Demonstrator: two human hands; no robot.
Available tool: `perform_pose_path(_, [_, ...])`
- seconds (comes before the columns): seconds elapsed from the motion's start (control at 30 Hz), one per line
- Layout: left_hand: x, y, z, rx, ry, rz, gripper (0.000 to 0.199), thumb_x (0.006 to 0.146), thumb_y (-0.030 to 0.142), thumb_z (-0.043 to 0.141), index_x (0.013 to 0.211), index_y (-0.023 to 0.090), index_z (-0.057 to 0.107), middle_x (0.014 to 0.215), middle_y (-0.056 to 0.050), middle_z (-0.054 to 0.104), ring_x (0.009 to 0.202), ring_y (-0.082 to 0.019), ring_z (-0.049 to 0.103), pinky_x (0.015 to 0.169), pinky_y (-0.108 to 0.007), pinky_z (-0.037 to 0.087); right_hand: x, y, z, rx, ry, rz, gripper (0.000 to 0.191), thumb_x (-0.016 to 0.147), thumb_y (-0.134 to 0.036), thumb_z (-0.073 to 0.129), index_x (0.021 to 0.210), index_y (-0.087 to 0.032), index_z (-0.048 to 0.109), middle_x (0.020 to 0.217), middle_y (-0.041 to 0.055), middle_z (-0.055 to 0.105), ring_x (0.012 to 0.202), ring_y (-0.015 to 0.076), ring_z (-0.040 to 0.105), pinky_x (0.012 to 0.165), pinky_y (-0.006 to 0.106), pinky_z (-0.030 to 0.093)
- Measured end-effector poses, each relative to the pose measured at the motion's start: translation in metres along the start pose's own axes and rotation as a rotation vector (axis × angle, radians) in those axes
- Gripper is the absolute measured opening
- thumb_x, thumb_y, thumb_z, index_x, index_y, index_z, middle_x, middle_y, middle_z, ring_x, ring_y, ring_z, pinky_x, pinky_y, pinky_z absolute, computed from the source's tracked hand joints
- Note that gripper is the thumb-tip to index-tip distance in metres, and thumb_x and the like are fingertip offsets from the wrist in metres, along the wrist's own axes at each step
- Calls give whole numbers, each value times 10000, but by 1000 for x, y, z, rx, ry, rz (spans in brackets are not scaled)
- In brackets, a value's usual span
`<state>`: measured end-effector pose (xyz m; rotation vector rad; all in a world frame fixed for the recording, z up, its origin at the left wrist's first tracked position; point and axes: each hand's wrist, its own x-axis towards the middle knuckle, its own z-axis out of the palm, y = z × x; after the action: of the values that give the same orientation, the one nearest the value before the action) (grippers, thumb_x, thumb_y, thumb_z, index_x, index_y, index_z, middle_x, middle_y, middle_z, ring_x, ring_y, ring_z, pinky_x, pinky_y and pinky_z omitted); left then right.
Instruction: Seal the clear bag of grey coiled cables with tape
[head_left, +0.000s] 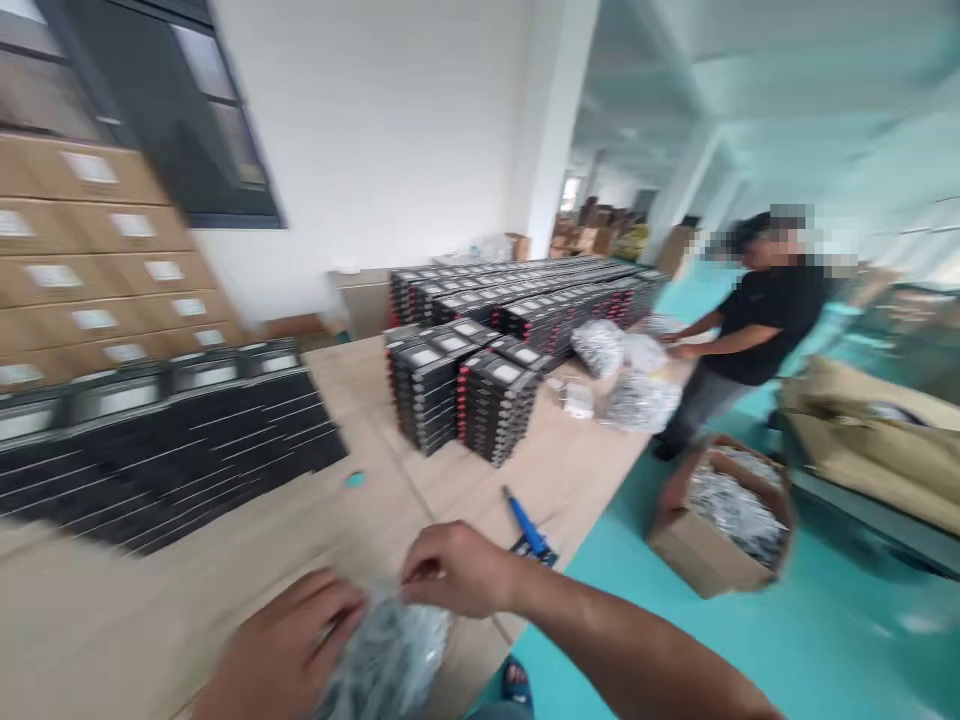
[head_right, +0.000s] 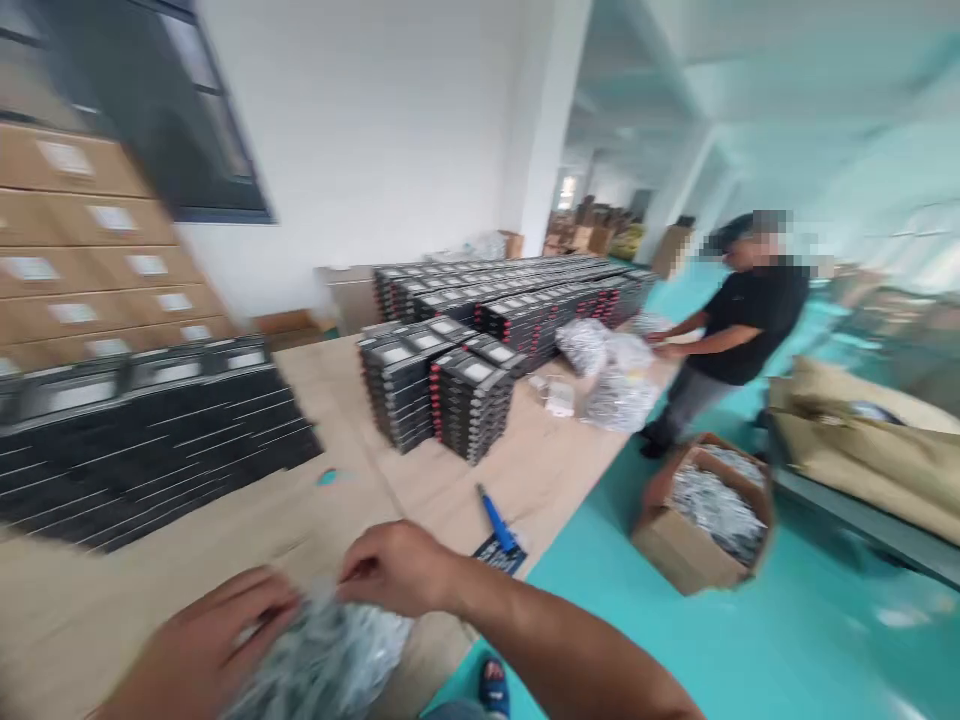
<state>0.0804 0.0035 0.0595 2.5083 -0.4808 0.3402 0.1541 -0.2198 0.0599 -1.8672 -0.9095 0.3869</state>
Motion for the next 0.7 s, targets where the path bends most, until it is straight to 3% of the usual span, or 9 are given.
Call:
perform_pose_path(0.07, [-9,13,-9,-50,-126,-81,267,964,356,487,835,244,692,859,7,634,809,-113,615,737,-196,445,-5,-4,1,13,64,-8,96,785,-126,742,750,-156,657,745,-31,578,713,82,533,685,197,392])
perform_pose_path(0.2, [-8,30,-16,-19,-255,-263,144,950,272,536,937,212,667,964,-3,628,902,-143,590,785,-255,413,-13,-5,-1,-15,59,-55,111,839,-102,658,754,-159,614,744,-22,540,745,95,499,689,222,354])
perform_pose_path(0.3, [-12,28,-29,176,-381,-369,139,853,262,690,982,212,683,1022,-16,641,965,-210,586,843,-331,390,-21,-2,-6,-42,66,-37,109,861,-111,615,767,-163,593,772,-12,538,752,103,489,683,235,351])
perform_pose_path(0.4, [-29,18,-54,317,-476,-424,46,849,221,654,874,204,689,951,-24,658,935,-241,598,855,-377,365,-28,2,-14,-60,67,9,131,886,-159,590,756,-169,580,772,1,544,745,116,496,678,253,359])
perform_pose_path(0.5, [-56,9,-79,248,-471,-493,255,801,169,626,1036,239,697,1077,-32,668,1028,-252,599,886,-360,381,-32,7,-23,-64,54,48,169,909,-231,582,749,-178,593,767,13,569,736,130,521,677,271,374])
perform_pose_path(0.6, [-84,-2,-87,-13,-401,-616,566,749,189,669,1304,291,621,1295,-24,613,1181,-243,563,974,-305,401,-33,13,-26,-51,20,85,193,915,-300,597,762,-189,635,780,17,611,743,135,552,692,277,395])
perform_pose_path(0.63, [-93,-6,-85,-118,-368,-647,521,771,226,672,1288,285,638,1281,-24,622,1163,-234,575,964,-285,416,-32,15,-25,-35,9,102,205,916,-324,600,765,-192,645,783,18,620,745,136,559,693,278,401])
perform_pose_path(0.7, [-105,-13,-74,-333,-268,-662,260,864,343,620,1068,229,734,1071,-43,684,976,-205,627,832,-251,466,-30,18,-24,1,10,134,231,912,-362,603,762,-194,652,780,22,626,739,139,565,686,278,412])
